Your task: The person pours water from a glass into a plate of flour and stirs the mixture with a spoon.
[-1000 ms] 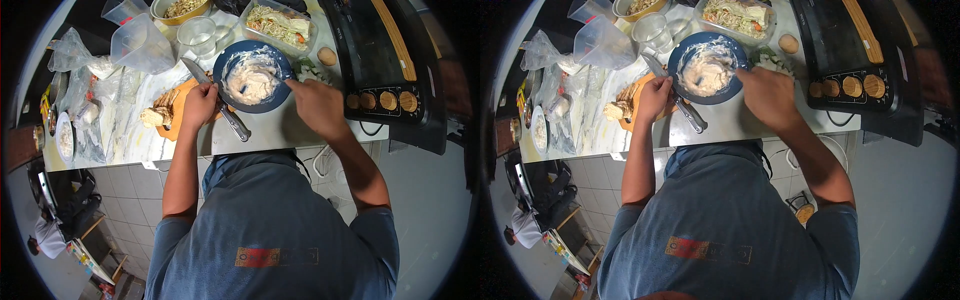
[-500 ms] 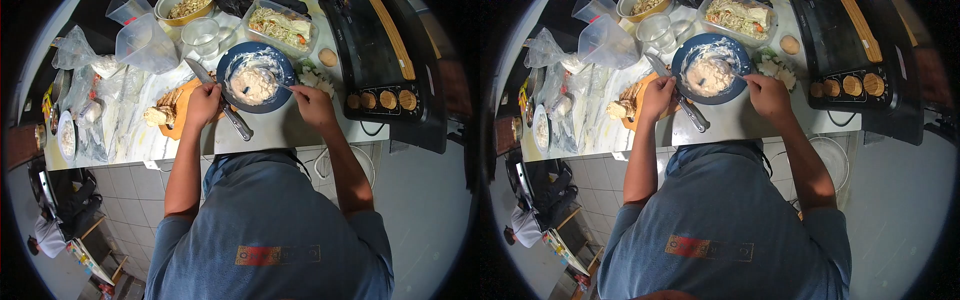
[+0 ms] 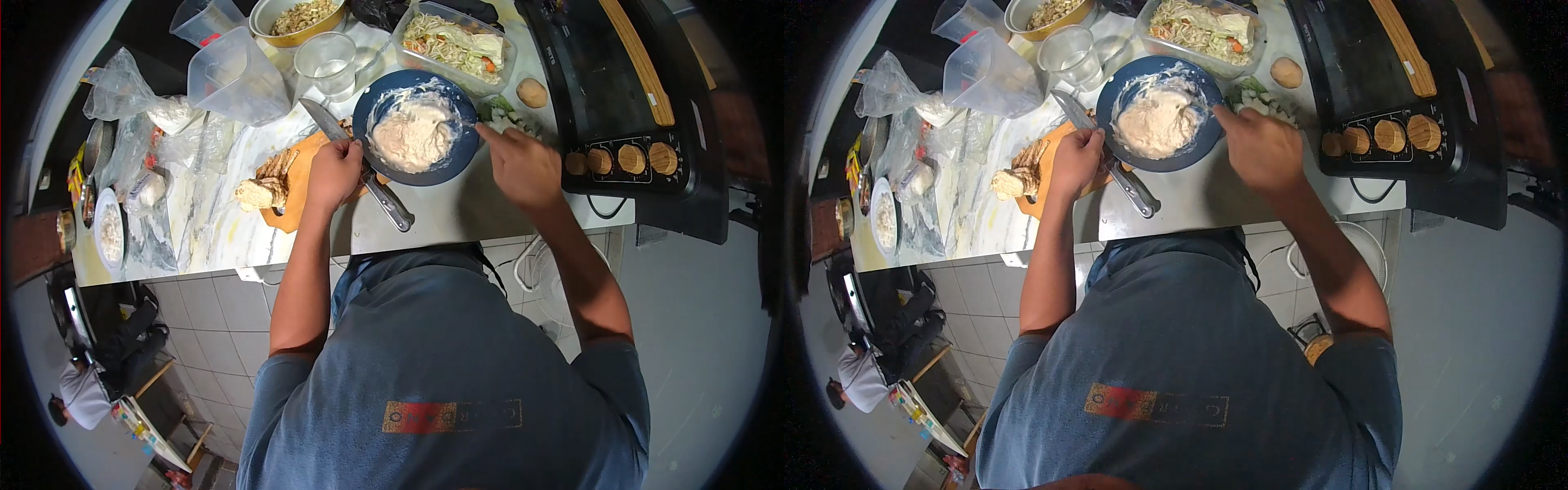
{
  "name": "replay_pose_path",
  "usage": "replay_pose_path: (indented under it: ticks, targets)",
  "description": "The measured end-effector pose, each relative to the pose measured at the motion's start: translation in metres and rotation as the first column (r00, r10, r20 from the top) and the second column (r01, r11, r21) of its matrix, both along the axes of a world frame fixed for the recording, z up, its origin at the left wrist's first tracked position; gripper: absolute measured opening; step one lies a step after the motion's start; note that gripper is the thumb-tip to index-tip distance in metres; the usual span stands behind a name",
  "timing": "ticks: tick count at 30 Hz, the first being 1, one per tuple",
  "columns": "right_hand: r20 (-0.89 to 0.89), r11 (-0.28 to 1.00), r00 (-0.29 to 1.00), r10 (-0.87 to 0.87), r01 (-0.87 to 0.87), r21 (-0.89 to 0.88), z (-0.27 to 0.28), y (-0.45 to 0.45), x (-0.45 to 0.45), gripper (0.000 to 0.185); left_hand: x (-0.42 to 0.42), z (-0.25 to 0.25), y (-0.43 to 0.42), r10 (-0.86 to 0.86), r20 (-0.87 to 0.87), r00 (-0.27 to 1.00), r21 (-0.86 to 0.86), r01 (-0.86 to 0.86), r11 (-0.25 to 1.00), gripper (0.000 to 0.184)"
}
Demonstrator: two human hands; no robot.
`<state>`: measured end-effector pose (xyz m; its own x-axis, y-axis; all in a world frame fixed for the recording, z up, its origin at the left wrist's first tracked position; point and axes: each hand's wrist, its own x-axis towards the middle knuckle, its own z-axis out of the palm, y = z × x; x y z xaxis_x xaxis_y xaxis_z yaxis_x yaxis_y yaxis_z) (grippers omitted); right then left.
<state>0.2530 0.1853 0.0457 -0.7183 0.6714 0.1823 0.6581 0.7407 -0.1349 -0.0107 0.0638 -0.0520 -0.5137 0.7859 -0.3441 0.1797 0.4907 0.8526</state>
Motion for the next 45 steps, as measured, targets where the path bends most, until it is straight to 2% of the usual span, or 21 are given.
replay_pose_path:
  ticks: [4,7,10,12,13,15,18,19,21,22,24,28,29,31,34,35,36,38,40,42,45]
  targets:
    - [0.041,0.999,0.999,-0.019,0.018,0.031,-0.024,0.022,0.008,0.031,0.005,0.006,0.002,-0.005,-0.104,0.995,-0.067,-0.002,0.998,0.04]
    - [0.011,0.999,0.999,-0.035,0.035,-0.022,-0.035,0.007,0.023,0.03,0.01,0.001,0.001,0.025,-0.147,0.989,-0.026,-0.029,0.999,0.039]
    - [-0.086,0.99,0.995,-0.05,0.038,-0.134,-0.043,-0.029,0.037,0.031,0.018,0.017,0.001,0.059,-0.062,0.996,-0.061,-0.063,0.996,0.04]
    - [-0.058,0.914,0.98,-0.188,0.153,-0.377,-0.039,-0.05,0.026,0.027,0.018,0.01,0.001,0.076,-0.032,0.997,-0.054,-0.077,0.996,0.04]
    - [-0.057,0.912,0.98,-0.19,0.155,-0.379,-0.041,-0.056,0.018,0.027,0.017,0.007,0.001,0.094,-0.006,0.996,-0.044,-0.094,0.995,0.04]
    - [-0.195,0.733,0.897,-0.395,0.18,-0.656,-0.045,-0.066,0.007,0.023,0.013,0.005,0.0,0.084,0.035,0.996,-0.039,-0.082,0.996,0.04]
    - [-0.209,0.619,0.834,-0.511,0.188,-0.763,-0.048,-0.058,-0.001,0.021,0.012,0.006,-0.001,0.068,0.114,0.991,-0.043,-0.064,0.997,0.041]
    - [-0.211,0.618,0.835,-0.509,0.184,-0.765,-0.045,-0.058,-0.001,0.021,0.011,0.007,-0.002,0.065,0.154,0.986,-0.054,-0.058,0.997,0.041]
    - [-0.243,0.741,0.875,-0.42,0.175,-0.648,-0.038,-0.06,0.001,0.02,0.011,0.01,-0.004,0.063,0.168,0.984,-0.061,-0.053,0.997,0.042]
    - [-0.243,0.74,0.875,-0.419,0.174,-0.649,-0.037,-0.06,0.002,0.02,0.012,0.011,-0.004,0.055,0.187,0.981,-0.066,-0.043,0.997,0.043]
    - [-0.385,0.863,0.869,-0.31,0.087,-0.497,-0.034,-0.058,0.003,0.021,0.012,0.01,-0.004,0.051,0.193,0.98,-0.056,-0.041,0.998,0.043]
    - [-0.386,0.93,0.907,-0.17,0.018,-0.366,-0.021,-0.058,-0.002,0.024,0.008,0.001,-0.007,0.032,0.221,0.975,-0.021,-0.028,0.999,0.044]
    - [-0.353,0.954,0.93,-0.105,-0.006,-0.3,-0.026,-0.058,0.0,0.027,0.007,0.006,-0.006,0.032,0.219,0.975,-0.017,-0.029,0.999,0.044]
    - [-0.313,0.972,0.949,-0.039,-0.036,-0.231,-0.029,-0.061,0.0,0.031,0.006,0.02,-0.008,0.1,0.399,0.911,-0.05,-0.087,0.995,0.043]
    - [-0.242,0.984,0.97,0.019,-0.062,-0.169,-0.032,-0.069,-0.003,0.032,-0.001,0.017,-0.01,0.089,0.414,0.906,-0.016,-0.091,0.996,0.042]
    - [-0.154,0.98,0.988,0.026,-0.055,-0.189,-0.035,-0.07,-0.002,0.036,0.0,0.017,-0.009,0.091,0.413,0.906,-0.017,-0.092,0.996,0.042]
    - [-0.065,0.977,0.997,0.034,-0.047,-0.207,-0.036,-0.07,-0.002,0.039,0.001,0.018,-0.007,0.09,0.347,0.934,-0.018,-0.09,0.996,0.041]
    - [-0.065,0.988,0.997,0.052,-0.061,-0.145,-0.037,-0.062,0.001,0.04,0.002,0.015,-0.003,0.091,0.277,0.956,-0.015,-0.09,0.996,0.041]
    - [-0.065,0.994,0.995,0.071,-0.077,-0.083,-0.034,-0.05,0.005,0.041,0.002,0.004,-0.002,0.03,0.057,0.998,0.008,-0.031,0.999,0.04]
    - [-0.179,0.998,0.982,0.066,-0.062,0.025,-0.025,-0.042,0.009,0.044,0.004,0.011,-0.001,0.044,0.053,0.998,-0.013,-0.043,0.999,0.04]
    - [-0.203,0.994,0.975,0.084,-0.096,-0.05,-0.015,-0.048,0.012,0.042,0.003,0.008,-0.002,0.053,0.071,0.996,-0.019,-0.052,0.998,0.04]
